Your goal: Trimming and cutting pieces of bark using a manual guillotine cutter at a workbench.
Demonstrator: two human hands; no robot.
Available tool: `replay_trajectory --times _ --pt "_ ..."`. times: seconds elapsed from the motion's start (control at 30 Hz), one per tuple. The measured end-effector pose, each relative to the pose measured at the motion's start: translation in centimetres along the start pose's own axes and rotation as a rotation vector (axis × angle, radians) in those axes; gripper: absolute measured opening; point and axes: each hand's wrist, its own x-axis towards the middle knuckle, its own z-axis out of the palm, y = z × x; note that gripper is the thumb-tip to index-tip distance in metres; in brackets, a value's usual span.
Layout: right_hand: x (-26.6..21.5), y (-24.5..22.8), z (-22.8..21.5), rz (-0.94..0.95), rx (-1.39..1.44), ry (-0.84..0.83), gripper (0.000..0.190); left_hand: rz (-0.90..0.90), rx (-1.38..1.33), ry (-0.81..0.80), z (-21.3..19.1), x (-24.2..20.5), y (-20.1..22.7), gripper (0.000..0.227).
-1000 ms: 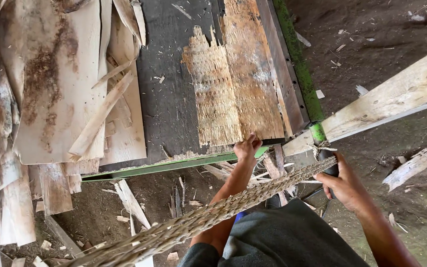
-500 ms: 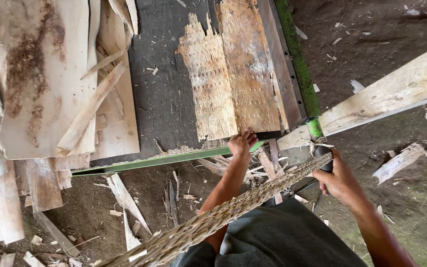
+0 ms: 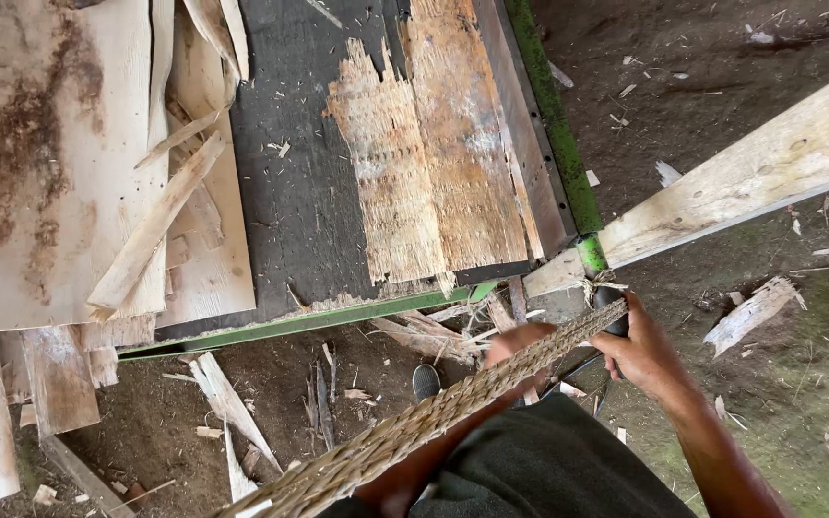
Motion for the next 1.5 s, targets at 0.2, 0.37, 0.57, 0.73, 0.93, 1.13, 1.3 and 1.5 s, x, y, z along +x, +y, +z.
replay_trajectory --times 0.2,0.37,0.57,0.73,0.93,1.13,1.3,1.5 --pt "0.3 4.0 1.2 -0.163 -0.025 0.074 0.074 -0.252 0.961 -0.981 8.7 1.4 -2.3 0.078" --pt "-0.1 4.2 2.1 -0.175 0.002 0.077 0.071 -0.244 1.277 -1.183 13.8 3.6 -6.4 0.090" --pt "0.4 6.7 2.6 -0.115 0.043 0.062 0.068 -0.108 0.906 -0.516 16.1 5.5 -9.0 0.094" --pt "2.4 5.5 2.0 -0.168 0.045 0.056 0.065 -0.819 1.233 -1.127 0.3 -7.8 -7.4 0.080" --pt "2.6 5.3 1.5 -0.200 0.036 0.019 0.063 -0.884 1.251 -1.089 2.2 -3.9 -6.7 0.067" --pt "3.0 3.7 1.4 -0.274 0.014 -0.007 0.061 -0.424 1.086 -1.028 2.7 -2.4 0.1 0.056" --pt "0.8 0.9 0.3 -0.004 0.037 -0.065 0.055 -0.961 1.187 0.277 -3.8 1.6 3.9 0.045" --pt "0.3 -0.2 -0.5 -0.093 0.004 -0.088 0.061 -1.049 0.895 1.249 -10.5 1.4 2.9 0.046"
